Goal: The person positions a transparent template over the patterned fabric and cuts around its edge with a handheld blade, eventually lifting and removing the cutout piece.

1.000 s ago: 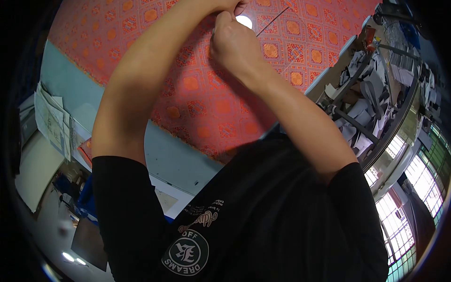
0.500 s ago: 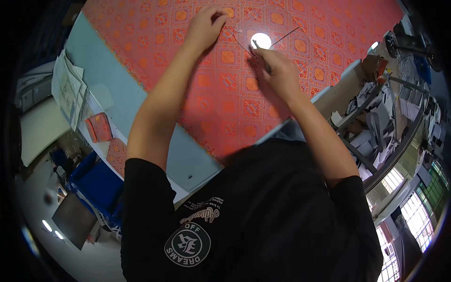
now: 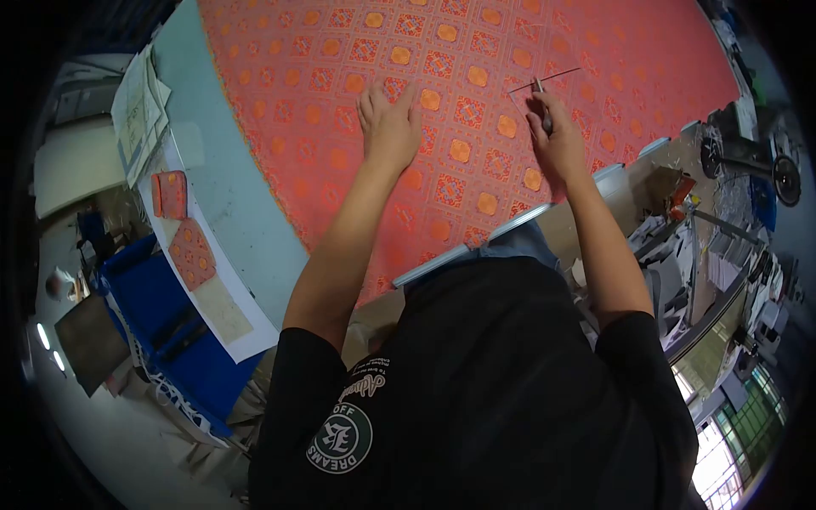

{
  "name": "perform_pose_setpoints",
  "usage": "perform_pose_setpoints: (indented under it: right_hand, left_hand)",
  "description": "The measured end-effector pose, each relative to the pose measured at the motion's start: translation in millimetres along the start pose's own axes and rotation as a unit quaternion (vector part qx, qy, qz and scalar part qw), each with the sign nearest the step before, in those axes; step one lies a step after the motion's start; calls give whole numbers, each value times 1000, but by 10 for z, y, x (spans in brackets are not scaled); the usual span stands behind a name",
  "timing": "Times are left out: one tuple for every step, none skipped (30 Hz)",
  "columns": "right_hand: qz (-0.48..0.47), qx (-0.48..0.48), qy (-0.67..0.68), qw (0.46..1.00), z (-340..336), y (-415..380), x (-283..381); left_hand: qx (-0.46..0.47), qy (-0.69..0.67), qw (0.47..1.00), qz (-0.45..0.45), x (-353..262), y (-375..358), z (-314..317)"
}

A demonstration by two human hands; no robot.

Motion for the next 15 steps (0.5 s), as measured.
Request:
perform_pose_setpoints:
  right_hand:
    - [2,-13,19,1000,-77,100,-93]
    - [-9,-24,39,999,-138,192,-185]
    - [-21,-18,49,998,-199,291,-262]
    - [-27,-10,31,999,-273,379,-334]
    - [-30,0,13,999,-355,445,-414]
    - [-38,5,23,999,-430,508,-498]
    - [-46,23,39,998,-493,563,-579]
    - [-53,40,54,996,-547,630,-659]
    - [-54,40,65,996,-616,681,-721]
    - [-85,43,34,995,-698,695,-774]
    - [-121,45,1,992,-781,733,-815]
    - [-126,45,8,991,-844,793,-874]
    - [-135,51,17,989,-886,814,-942]
    - [-143,59,26,988,-907,818,-997]
    - [-146,60,34,987,-914,825,-1041]
  left_hand:
    - [7,-20,1000,-16,-50,58,25]
    - [12,-39,999,-32,-101,118,48]
    - [3,-28,999,-40,-149,175,85]
    - [-1,-39,997,-63,-194,219,136]
    - [-2,-50,995,-86,-255,244,185]
    - [-8,-39,995,-93,-318,271,212]
    - [-6,-42,991,-129,-354,312,227]
    - [-5,-44,985,-164,-378,366,237]
    - [-5,-34,986,-164,-455,440,181]
    - [19,-6,975,-222,-516,477,138]
    - [39,20,959,-280,-571,520,82]
    - [34,26,959,-281,-566,549,48]
    - [0,-97,952,-291,-526,506,34]
    - [-35,-218,930,-295,-502,450,46]
    - [-38,-210,931,-297,-559,387,30]
Point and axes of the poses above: each hand's wrist, its own y-axis towards the middle knuckle, its own z-axis out of the palm, x = y × z, the point moved 2 cm from there along y, towards the middle knuckle, and after that the axes turned 2 degrees about y, right-handed, at the moved point
